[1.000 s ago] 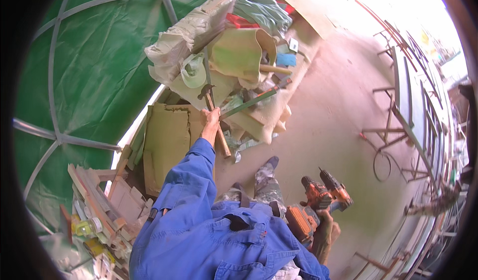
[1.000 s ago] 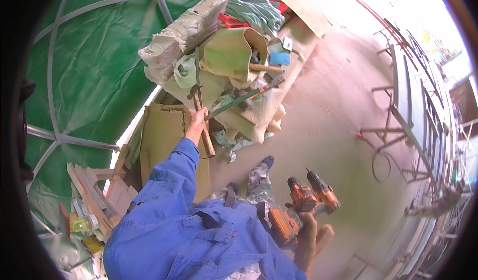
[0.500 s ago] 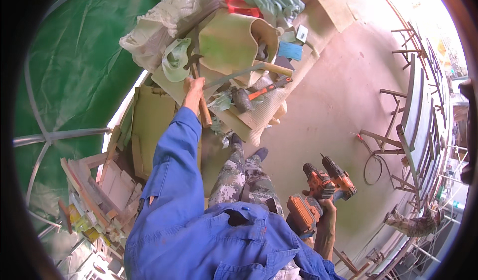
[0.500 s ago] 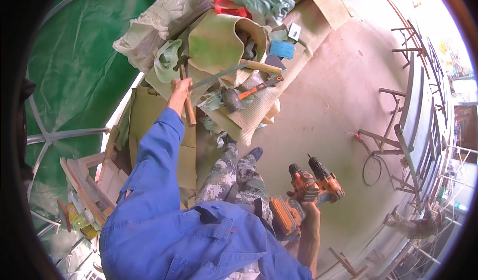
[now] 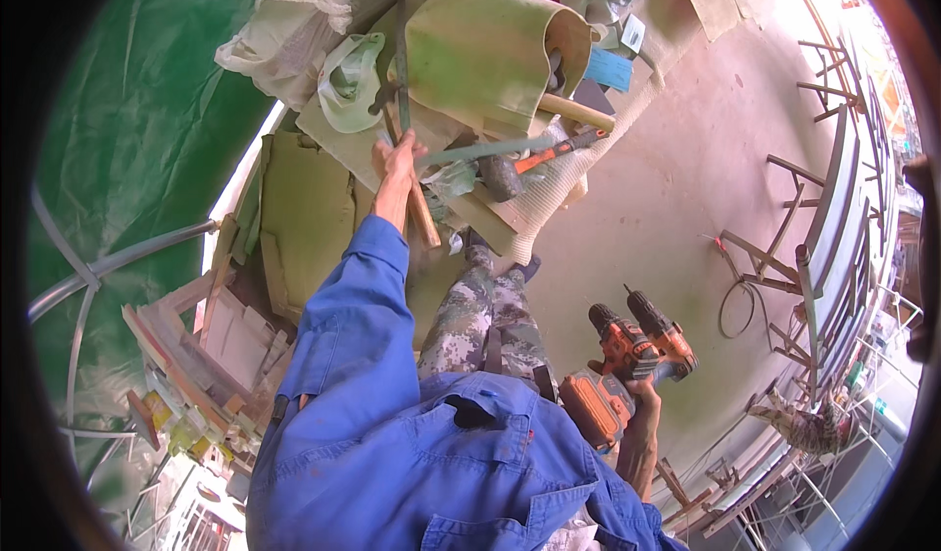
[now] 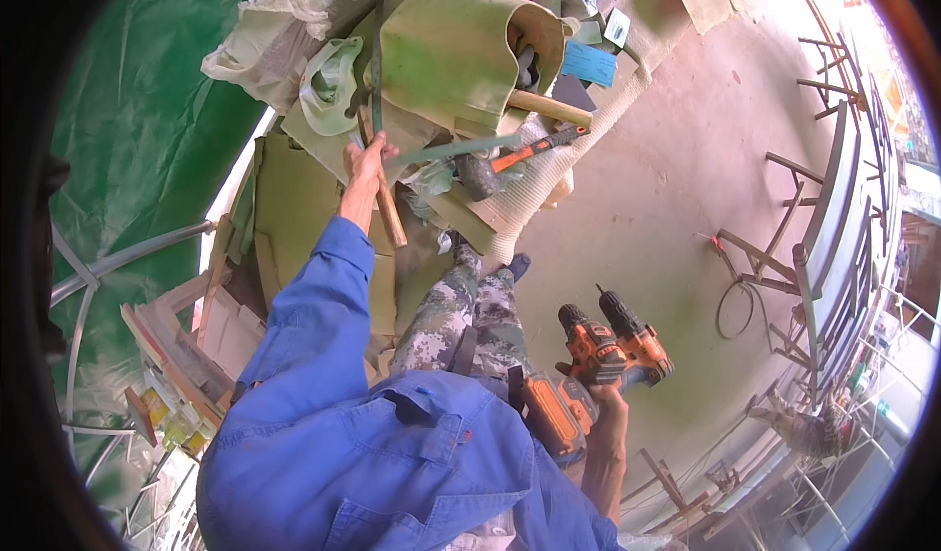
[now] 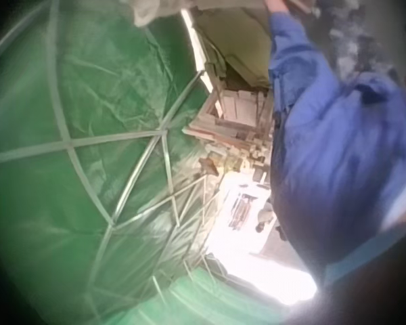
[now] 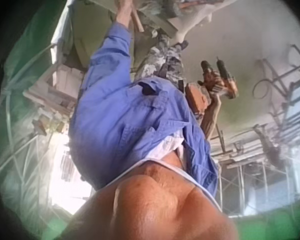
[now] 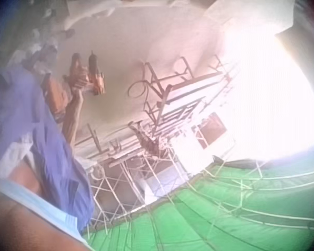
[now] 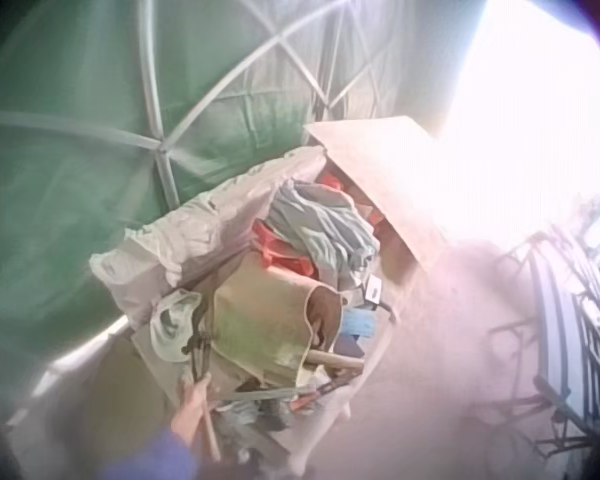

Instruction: The person installs ornate gold decorative plates onto a large red curved surface. They use a cordless drill to create pilot holes, then hammer nails into the plates to secure them. The person also handles a hammer, nails, and a measuring square during the process.

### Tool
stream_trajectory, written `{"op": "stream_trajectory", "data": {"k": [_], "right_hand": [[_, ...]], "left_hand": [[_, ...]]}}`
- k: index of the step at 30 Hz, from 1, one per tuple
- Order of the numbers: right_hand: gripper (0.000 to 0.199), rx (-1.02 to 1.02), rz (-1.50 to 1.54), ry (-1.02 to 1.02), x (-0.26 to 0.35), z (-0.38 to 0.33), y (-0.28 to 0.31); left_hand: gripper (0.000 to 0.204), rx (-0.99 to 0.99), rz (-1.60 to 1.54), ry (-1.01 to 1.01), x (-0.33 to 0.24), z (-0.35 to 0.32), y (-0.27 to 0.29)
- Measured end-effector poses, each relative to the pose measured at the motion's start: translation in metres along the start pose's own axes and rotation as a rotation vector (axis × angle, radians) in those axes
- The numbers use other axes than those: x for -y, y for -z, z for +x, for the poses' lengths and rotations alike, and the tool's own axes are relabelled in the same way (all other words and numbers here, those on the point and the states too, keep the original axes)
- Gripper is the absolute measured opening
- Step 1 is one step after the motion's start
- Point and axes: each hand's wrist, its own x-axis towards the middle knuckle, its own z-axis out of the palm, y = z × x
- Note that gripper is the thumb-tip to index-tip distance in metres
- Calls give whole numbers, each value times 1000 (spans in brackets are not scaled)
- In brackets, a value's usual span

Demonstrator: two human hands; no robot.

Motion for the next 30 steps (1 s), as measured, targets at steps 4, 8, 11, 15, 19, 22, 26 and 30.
{"op": "stream_trajectory", "data": {"k": [4, 8, 11, 15, 19, 22, 26, 30], "right_hand": [[71, -10, -25, 10, 10, 6, -28], [71, 20, -32, -52, 16, 10, -26], [69, -54, -84, -17, 24, 5, -45], [70, 40, -38, 3, 21, 14, -43], [70, 32, -22, -22, 16, 19, -42], [70, 39, 3, 63, 11, 14, -47], [67, 55, 44, 71, 12, 12, -44], [67, 19, 73, 51, 11, 16, -16]], "left_hand": [[37, -18, 73, 64, 16, 20, 44], [40, -120, 47, -5, 38, 14, 80], [26, -164, 193, -134, 4, -6, 110], [21, 43, 193, -212, -83, -25, 120], [19, 210, 15, -248, -160, -12, 77], [21, 383, -12, -307, -189, 6, 53], [23, 418, 19, -316, -197, 7, 26], [25, 463, 58, -307, -189, -53, 24]]}}
